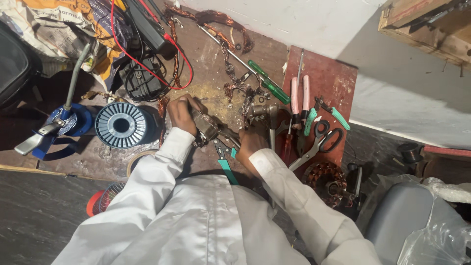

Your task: The person uses pliers to pull and cut copper wire from a motor stator core. They repeatedly rotate the stator and remove wire segments, leaving loose copper strands on the workbench.

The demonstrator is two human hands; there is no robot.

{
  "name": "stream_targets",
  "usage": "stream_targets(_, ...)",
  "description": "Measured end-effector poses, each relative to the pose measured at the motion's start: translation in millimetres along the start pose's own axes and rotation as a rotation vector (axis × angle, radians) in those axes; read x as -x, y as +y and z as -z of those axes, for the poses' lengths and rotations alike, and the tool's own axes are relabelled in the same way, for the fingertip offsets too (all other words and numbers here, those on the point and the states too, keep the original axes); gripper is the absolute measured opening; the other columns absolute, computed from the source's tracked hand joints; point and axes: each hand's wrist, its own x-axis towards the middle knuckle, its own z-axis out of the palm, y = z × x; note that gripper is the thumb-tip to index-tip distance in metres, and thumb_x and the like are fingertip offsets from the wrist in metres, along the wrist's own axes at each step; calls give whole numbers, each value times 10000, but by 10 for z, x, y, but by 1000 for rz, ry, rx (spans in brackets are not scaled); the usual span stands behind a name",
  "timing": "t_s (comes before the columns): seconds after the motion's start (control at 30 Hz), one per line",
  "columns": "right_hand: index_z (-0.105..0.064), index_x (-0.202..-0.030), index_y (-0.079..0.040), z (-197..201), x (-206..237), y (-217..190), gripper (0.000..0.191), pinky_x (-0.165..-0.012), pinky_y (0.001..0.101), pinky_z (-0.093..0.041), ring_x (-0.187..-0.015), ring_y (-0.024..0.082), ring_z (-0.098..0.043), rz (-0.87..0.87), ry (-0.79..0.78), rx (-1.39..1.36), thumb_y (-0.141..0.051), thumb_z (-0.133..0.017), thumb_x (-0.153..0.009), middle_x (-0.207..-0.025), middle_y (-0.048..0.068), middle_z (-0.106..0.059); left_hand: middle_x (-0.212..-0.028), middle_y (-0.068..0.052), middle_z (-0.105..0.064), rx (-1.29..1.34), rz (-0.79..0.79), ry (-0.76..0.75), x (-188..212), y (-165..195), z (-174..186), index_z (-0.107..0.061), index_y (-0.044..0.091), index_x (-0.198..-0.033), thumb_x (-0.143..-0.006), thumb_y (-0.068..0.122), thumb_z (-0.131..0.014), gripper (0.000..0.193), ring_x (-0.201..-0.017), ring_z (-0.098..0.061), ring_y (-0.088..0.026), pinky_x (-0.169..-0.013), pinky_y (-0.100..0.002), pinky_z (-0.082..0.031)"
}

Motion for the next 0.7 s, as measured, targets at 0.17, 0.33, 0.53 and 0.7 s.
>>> stream_targets(0.17,-631,-1009,22,-98,-41,66,239,-848,545,-512,-976,459,-666,110,205,110,51,-605,-772,-1006,255,-675,-737,-156,-659,41,-22,37,75,17,20,-579,-17,-689,-1016,265,-311,508,-690,-598,-276,-725,-366,-484)
stream_targets(0.33,-640,-984,21,-282,10,120,239,-852,543,-507,-961,465,-652,171,404,60,46,-620,-748,-1010,246,-670,-734,-141,-671,76,22,66,161,48,12,-558,-4,-703,-1023,266,-295,494,-705,-636,-252,-729,-348,-506)
stream_targets(0.53,-581,-954,12,-361,206,173,303,-823,548,-475,-953,458,-607,234,462,44,4,-686,-670,-1000,234,-624,-744,-162,-644,283,64,-18,265,93,56,-526,-15,-725,-1036,273,-318,472,-725,-611,-268,-750,-354,-500)
stream_targets(0.7,-476,-1060,37,-418,312,279,448,-829,556,-439,-1006,461,-552,369,521,103,33,-671,-657,-1042,266,-541,-723,-170,-645,77,-19,-30,330,153,123,-545,-15,-703,-1036,293,-314,509,-722,-614,-276,-767,-370,-489)
